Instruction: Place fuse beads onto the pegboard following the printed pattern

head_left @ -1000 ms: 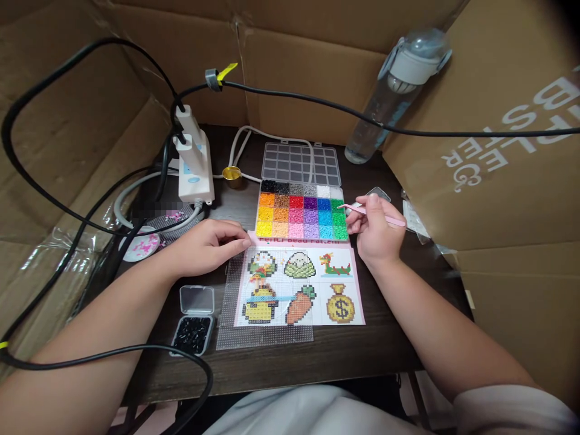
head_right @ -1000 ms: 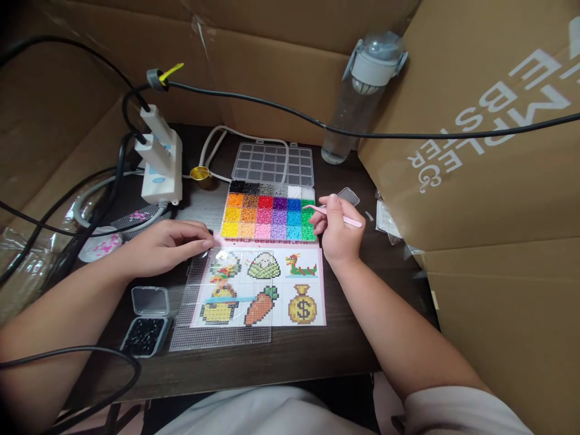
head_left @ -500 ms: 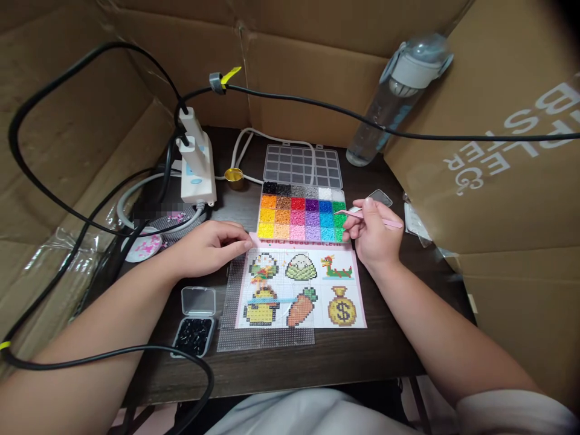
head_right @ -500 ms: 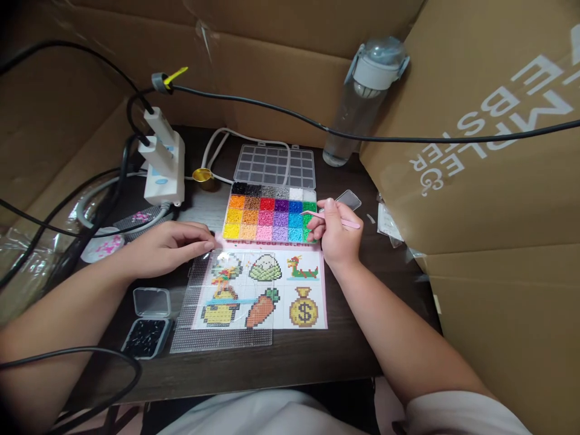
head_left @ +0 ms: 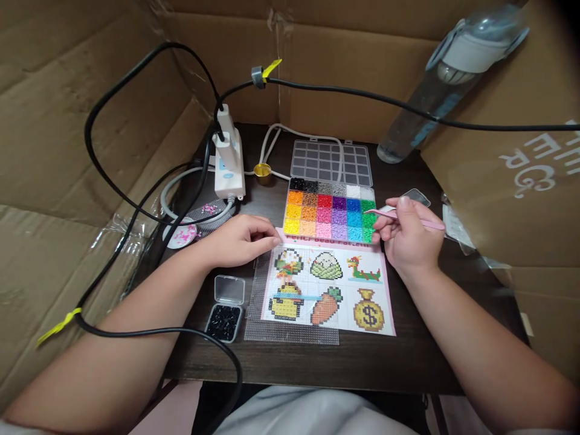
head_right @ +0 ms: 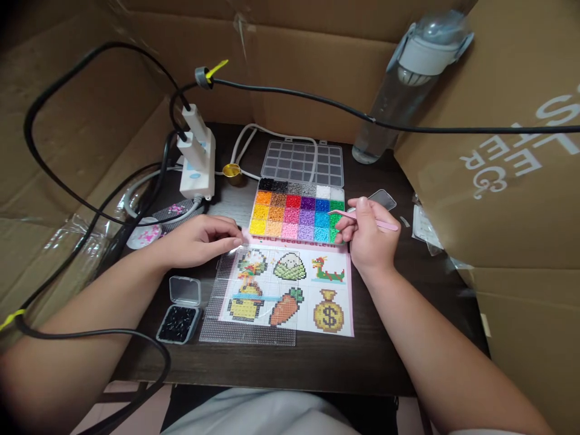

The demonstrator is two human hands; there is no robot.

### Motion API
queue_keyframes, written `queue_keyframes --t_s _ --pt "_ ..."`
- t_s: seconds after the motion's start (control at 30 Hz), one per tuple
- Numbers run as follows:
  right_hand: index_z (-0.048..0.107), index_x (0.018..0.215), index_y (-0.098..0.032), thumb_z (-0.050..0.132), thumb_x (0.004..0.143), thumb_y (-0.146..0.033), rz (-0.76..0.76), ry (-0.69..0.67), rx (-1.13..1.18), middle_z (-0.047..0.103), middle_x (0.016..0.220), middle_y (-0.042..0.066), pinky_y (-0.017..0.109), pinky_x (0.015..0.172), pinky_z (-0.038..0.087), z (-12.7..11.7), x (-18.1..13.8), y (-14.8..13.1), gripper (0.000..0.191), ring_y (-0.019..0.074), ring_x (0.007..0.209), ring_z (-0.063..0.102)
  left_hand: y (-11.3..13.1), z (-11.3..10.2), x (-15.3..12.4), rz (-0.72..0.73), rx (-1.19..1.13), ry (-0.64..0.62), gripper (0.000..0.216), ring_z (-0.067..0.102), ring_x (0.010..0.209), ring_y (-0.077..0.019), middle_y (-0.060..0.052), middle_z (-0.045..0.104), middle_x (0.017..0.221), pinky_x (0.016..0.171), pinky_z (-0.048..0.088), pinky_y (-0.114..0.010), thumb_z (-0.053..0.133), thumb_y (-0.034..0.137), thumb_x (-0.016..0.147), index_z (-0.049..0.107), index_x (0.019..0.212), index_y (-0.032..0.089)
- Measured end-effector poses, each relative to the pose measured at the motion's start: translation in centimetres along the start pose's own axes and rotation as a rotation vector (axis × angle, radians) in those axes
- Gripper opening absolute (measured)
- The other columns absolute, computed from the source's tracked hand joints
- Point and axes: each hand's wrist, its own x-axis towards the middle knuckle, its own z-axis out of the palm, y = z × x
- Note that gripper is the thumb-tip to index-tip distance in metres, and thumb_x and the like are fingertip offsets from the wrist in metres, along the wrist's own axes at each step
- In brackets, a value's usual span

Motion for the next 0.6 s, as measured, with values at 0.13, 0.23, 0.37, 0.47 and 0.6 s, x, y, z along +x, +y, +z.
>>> queue_keyframes --t_s 0.13,0.23,0.37,0.47,0.6 --pt "0.068 0.085 -0.017 0.077 0.084 -0.051 0.005 -0.004 0.006 0.066 0.051 -0.003 0.022 0.032 0.047 0.06 -0.13 -0.12 0.035 0.0094 0.033 0.05 0.14 0.01 -0.06 -0.021 -0.018 -0.011 0.037 0.068 0.078 -0.0183 -0.01 0.077 0.094 0.071 0.053 -0.03 0.059 0.046 0.09 0.079 0.091 0.015" --pt "0.068 0.085 -0.017 0.078 0.084 -0.052 0.014 -0.005 0.017 0.066 0.051 -0.003 0.023 0.031 0.048 0.12 -0.18 -0.19 0.036 0.0097 0.033 0.05 0.23 -0.03 -0.11 -0.024 -0.022 -0.017 0.036 0.067 0.077 -0.0181 -0.009 0.077 0.093 0.069 0.052 -0.03 0.062 0.046 0.088 0.079 0.092 0.015" --pt "0.068 0.085 -0.017 0.077 0.084 -0.054 0.013 -0.005 0.016 0.066 0.051 -0.003 0.023 0.031 0.048 0.18 -0.15 -0.16 0.038 0.0096 0.032 0.049 0.22 -0.1 -0.11 -0.022 -0.016 -0.027 0.037 0.067 0.077 -0.0184 -0.009 0.077 0.093 0.069 0.052 -0.03 0.061 0.047 0.089 0.079 0.093 0.015" --pt "0.067 0.085 -0.017 0.076 0.084 -0.056 0.014 -0.009 0.015 0.065 0.05 -0.003 0.023 0.032 0.048 0.21 -0.08 -0.11 0.04 0.0096 0.031 0.049 0.17 -0.14 -0.04 -0.02 -0.009 -0.028 0.039 0.068 0.077 -0.0183 -0.01 0.077 0.093 0.069 0.052 -0.03 0.059 0.048 0.09 0.079 0.092 0.015" --pt "0.066 0.083 -0.019 0.076 0.083 -0.057 0.018 -0.011 0.008 0.065 0.05 -0.003 0.023 0.032 0.048 0.26 0.03 -0.1 0.04 0.0093 0.031 0.049 0.08 -0.15 0.09 -0.03 0.003 -0.02 0.041 0.069 0.079 -0.0187 -0.009 0.077 0.093 0.07 0.053 -0.03 0.058 0.051 0.092 0.079 0.092 0.016"
